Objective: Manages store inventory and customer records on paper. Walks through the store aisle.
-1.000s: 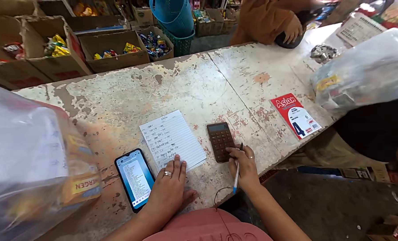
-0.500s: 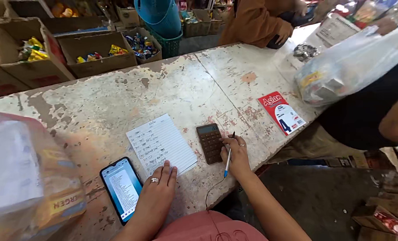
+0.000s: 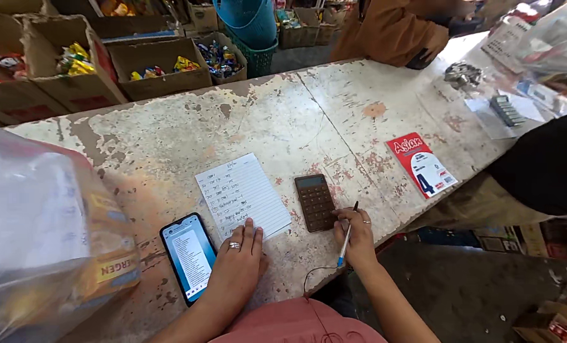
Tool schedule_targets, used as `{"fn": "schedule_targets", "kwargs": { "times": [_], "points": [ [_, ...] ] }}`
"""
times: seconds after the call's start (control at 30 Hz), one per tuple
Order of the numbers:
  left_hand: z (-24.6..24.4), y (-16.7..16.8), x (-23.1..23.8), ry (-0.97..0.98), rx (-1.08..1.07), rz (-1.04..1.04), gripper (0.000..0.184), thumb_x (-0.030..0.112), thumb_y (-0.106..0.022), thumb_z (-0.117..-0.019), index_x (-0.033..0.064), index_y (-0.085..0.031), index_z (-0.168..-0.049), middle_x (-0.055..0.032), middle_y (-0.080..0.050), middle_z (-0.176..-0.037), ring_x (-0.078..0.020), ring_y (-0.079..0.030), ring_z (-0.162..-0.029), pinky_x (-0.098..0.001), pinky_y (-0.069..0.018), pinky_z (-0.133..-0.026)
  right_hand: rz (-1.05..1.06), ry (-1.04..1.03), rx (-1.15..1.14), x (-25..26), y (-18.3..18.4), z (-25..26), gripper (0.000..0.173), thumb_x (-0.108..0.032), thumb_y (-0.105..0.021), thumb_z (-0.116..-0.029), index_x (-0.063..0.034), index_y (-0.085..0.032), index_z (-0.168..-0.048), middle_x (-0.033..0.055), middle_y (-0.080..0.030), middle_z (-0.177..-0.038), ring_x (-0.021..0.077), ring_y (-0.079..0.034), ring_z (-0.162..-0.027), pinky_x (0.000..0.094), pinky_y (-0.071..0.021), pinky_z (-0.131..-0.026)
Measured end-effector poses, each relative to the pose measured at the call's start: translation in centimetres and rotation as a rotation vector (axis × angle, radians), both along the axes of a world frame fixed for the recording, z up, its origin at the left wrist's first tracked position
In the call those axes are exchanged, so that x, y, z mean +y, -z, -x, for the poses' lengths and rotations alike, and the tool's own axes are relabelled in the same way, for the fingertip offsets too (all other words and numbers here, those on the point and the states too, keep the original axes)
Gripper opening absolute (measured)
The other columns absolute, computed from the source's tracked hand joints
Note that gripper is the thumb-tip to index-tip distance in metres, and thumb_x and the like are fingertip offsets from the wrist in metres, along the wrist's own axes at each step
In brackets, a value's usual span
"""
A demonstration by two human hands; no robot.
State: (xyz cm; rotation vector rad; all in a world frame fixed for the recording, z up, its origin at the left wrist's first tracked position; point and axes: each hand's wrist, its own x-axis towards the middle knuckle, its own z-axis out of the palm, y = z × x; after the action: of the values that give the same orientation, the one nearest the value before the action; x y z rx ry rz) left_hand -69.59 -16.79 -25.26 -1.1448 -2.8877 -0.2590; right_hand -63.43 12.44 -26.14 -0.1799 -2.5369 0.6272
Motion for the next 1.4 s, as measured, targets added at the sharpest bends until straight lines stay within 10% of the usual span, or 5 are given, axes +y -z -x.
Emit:
{"fn": "schedule_targets", "kwargs": {
  "times": [0.13,0.23,0.4,0.63,1.4],
  "points": [
    [-0.2,-0.1,0.3,-0.011,-0.012,-0.017,0.079,0.056,-0.056,-0.0941,-0.0085,-0.055,-0.14,-0.0306,-0.05,-0.148,-0.0475,-0.056,-0.131,-0.058,-0.05,-0.099,0.317,-0.092,0.044,-3.5,-1.1,1.3,0.03,-0.023,-0.057,-0.1022,0.0064,-0.065,-0.103,0.0106,-0.067,-0.087,0.0128,-0.065,-0.078,0.0299,-0.0563,-0.074],
    [-0.3,0.3,0.2,0.006,0.017,-0.027,0.085,0.061,-0.057,-0.0914,-0.0089,-0.056,-0.139,-0.0316,-0.051,-0.147,-0.0485,-0.056,-0.13,-0.0588,-0.0505,-0.098,0.674,-0.421,-0.081,-9.0,-2.7,4.4,0.06,-0.043,-0.042,-0.1085,0.0122,-0.065,-0.117,0.0094,-0.071,-0.096,0.0088,-0.066,-0.088,0.0298,-0.0555,-0.084],
    [-0.3,0.6,0.1,0.024,0.053,-0.028,0.089,0.07,-0.047,-0.0912,-0.0026,-0.057,-0.141,-0.0235,-0.052,-0.15,-0.0464,-0.056,-0.131,-0.0593,-0.0503,-0.098,0.755,-0.5,-0.278,-12.7,-4.0,11.3,0.027,-0.016,-0.058,-0.1034,0.0055,-0.068,-0.09,0.0011,-0.062,-0.074,0.0008,-0.057,-0.067,0.0197,-0.0493,-0.066],
    [-0.1,0.4,0.0,0.012,0.023,-0.04,0.09,0.072,-0.048,-0.0897,-0.0018,-0.056,-0.142,-0.0226,-0.05,-0.152,-0.0424,-0.056,-0.133,-0.0563,-0.0508,-0.098,0.678,-0.307,-0.283,-12.1,-1.7,12.5,0.031,-0.017,-0.076,-0.0912,-0.0049,-0.057,-0.069,-0.0043,-0.053,-0.057,-0.0005,-0.049,-0.052,0.0181,-0.0427,-0.054],
    [-0.3,0.6,0.0,0.039,-0.018,-0.049,0.095,0.072,-0.048,-0.0899,-0.0071,-0.053,-0.143,-0.0292,-0.045,-0.153,-0.045,-0.05,-0.138,-0.0572,-0.0461,-0.107,0.607,-0.28,-0.329,-12.1,-1.5,12.7,0.027,-0.013,-0.072,-0.0904,-0.0059,-0.057,-0.068,-0.0021,-0.053,-0.058,0.003,-0.05,-0.053,0.0222,-0.0434,-0.053]
  ]
}}
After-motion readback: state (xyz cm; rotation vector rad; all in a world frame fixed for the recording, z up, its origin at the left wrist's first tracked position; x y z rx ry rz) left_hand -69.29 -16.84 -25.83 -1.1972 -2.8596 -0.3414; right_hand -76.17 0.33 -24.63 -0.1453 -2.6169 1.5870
